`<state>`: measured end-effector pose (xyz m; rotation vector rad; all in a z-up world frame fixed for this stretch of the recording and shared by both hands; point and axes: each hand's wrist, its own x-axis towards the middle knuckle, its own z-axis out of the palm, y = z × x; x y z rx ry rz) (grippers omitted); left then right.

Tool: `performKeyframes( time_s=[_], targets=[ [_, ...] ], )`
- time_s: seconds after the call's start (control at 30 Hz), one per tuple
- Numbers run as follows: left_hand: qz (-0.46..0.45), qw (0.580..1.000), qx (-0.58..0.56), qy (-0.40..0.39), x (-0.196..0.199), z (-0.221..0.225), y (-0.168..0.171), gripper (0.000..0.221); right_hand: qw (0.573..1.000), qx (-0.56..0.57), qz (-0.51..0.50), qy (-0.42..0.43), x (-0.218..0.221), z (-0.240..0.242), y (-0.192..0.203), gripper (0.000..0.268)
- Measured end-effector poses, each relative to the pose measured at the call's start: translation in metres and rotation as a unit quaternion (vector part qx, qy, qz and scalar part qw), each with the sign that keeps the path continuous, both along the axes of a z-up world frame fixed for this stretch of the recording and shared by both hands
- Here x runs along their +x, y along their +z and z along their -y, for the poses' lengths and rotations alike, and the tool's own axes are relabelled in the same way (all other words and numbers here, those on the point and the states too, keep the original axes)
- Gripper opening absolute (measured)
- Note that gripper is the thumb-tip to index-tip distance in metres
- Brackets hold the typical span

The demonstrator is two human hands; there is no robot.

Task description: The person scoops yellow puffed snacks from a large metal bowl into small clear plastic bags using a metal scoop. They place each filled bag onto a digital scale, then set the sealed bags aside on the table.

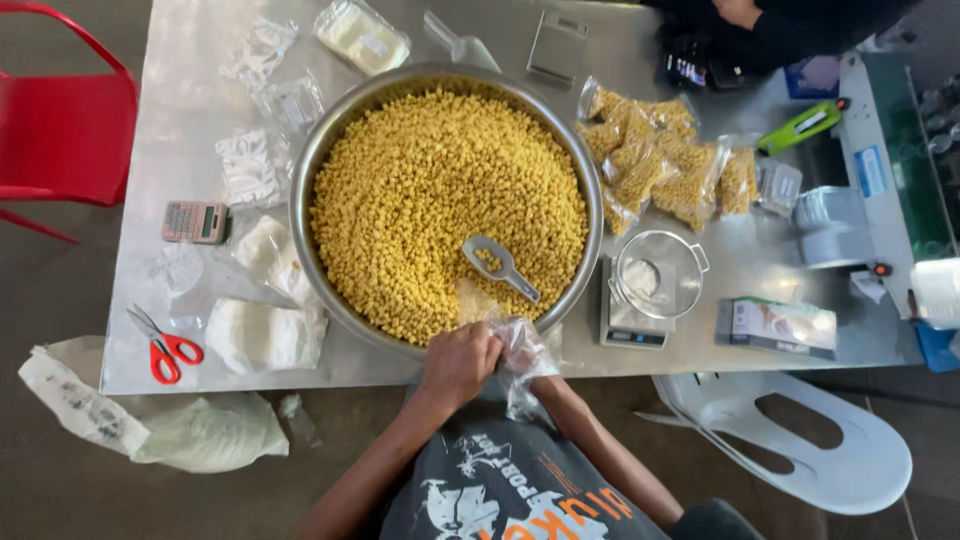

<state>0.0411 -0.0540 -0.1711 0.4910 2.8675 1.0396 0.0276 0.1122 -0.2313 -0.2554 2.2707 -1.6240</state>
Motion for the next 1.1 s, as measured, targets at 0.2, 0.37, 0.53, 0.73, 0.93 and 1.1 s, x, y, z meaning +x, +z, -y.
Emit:
performKeyframes(
  time_s=[0.2,0.37,0.53,0.73,0.93,1.1],
  targets=[
    [0.128,0.984,0.04,0.115,-0.022,0.019,0.003,0.039,0.95,0.194,-0.184,-0.164,-0.007,0.024,0.075,0.015],
    [0.144,0.985,-0.007,0.092,-0.046,0.025,0.026,0.041,0.838,0.248,-0.486,-0.006,-0.014,0.022,0.083,0.02],
    [0.147,0.988,-0.044,0.028,-0.056,0.02,0.064,0.035,0.846,0.304,-0.41,0.154,-0.011,0.013,0.092,0.033],
    [-0.089,0.996,-0.029,-0.003,-0.048,-0.003,0.063,0.032,0.954,0.227,-0.129,0.145,-0.02,0.023,0.099,0.035],
    [0.247,0.831,0.427,0.257,-0.046,0.036,0.051,0.049,0.904,0.169,-0.389,0.061,-0.021,0.033,0.145,0.078],
    [0.256,0.485,0.835,0.05,-0.051,0.016,0.043,0.094,0.678,0.559,-0.461,0.125,-0.003,0.063,0.102,0.072]
  ],
)
